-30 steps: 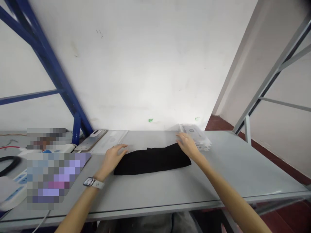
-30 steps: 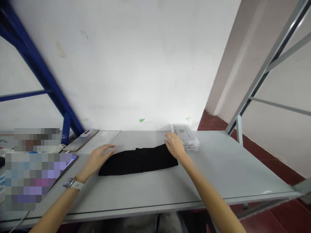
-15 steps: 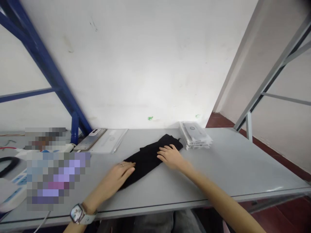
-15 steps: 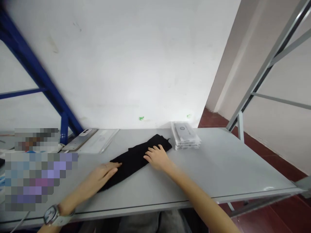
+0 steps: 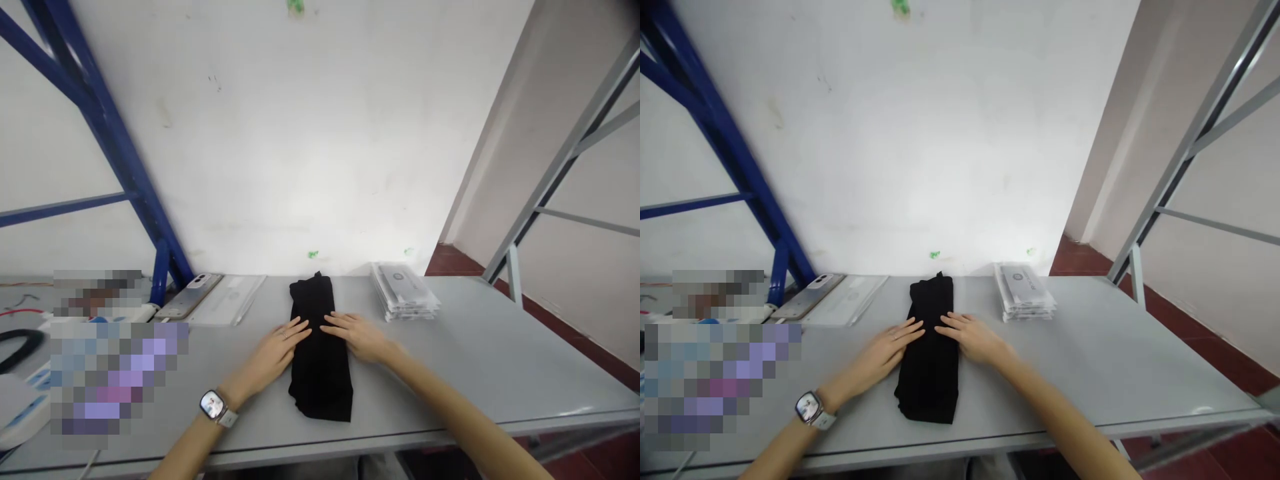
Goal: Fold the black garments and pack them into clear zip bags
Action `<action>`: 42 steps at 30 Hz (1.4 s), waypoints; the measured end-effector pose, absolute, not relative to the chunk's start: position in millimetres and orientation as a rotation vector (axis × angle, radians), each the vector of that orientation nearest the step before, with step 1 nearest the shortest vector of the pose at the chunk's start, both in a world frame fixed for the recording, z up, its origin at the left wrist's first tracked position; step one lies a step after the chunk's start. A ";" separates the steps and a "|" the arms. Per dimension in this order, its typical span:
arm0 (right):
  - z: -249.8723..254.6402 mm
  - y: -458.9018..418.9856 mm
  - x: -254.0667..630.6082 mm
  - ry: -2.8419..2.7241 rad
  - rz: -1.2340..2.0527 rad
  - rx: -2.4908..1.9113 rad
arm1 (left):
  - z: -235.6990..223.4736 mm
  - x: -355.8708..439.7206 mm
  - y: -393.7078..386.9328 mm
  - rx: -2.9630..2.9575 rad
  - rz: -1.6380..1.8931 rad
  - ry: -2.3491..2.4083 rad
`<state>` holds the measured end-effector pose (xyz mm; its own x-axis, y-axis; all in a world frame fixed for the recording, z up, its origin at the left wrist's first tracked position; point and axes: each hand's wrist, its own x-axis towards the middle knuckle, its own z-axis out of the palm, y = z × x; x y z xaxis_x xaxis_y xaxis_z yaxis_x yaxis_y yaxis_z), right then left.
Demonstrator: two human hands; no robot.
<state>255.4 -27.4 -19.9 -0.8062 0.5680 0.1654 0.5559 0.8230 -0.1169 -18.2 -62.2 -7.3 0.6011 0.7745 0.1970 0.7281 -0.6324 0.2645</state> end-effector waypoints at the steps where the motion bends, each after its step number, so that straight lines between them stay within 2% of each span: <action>1: -20.8 -29.4 254.8 -2.799 0.134 -0.885 | -9.9 -18.9 -58.1 2.670 0.388 1.268; 5: -18.7 -48.2 255.7 -2.758 0.278 -0.901 | -17.8 -22.5 -71.3 2.661 0.294 1.246; 13: -8.8 -143.5 286.9 -2.836 0.513 -0.771 | -11.6 -28.0 -170.4 2.695 0.131 1.080; 20: -34.1 -166.9 282.0 -2.830 0.338 -0.857 | -43.3 -18.7 -174.1 2.952 0.189 1.091; 24: -33.6 -165.3 274.6 -2.762 0.339 -0.870 | -36.1 -17.3 -169.0 2.859 0.260 1.064; 27: -19.7 -153.1 269.1 -2.535 0.565 -0.926 | -11.6 -10.8 -160.2 2.556 0.344 1.062; 33: -3.6 -103.0 258.1 -1.864 1.385 -1.212 | 16.6 5.6 -118.9 1.690 0.537 1.357; 37: -11.0 -84.2 253.3 -1.633 1.516 -1.373 | 3.0 1.6 -102.6 1.459 0.546 1.540; 42: -6.5 -76.3 248.2 -1.521 1.640 -1.498 | -5.7 -3.4 -103.5 1.410 0.563 1.536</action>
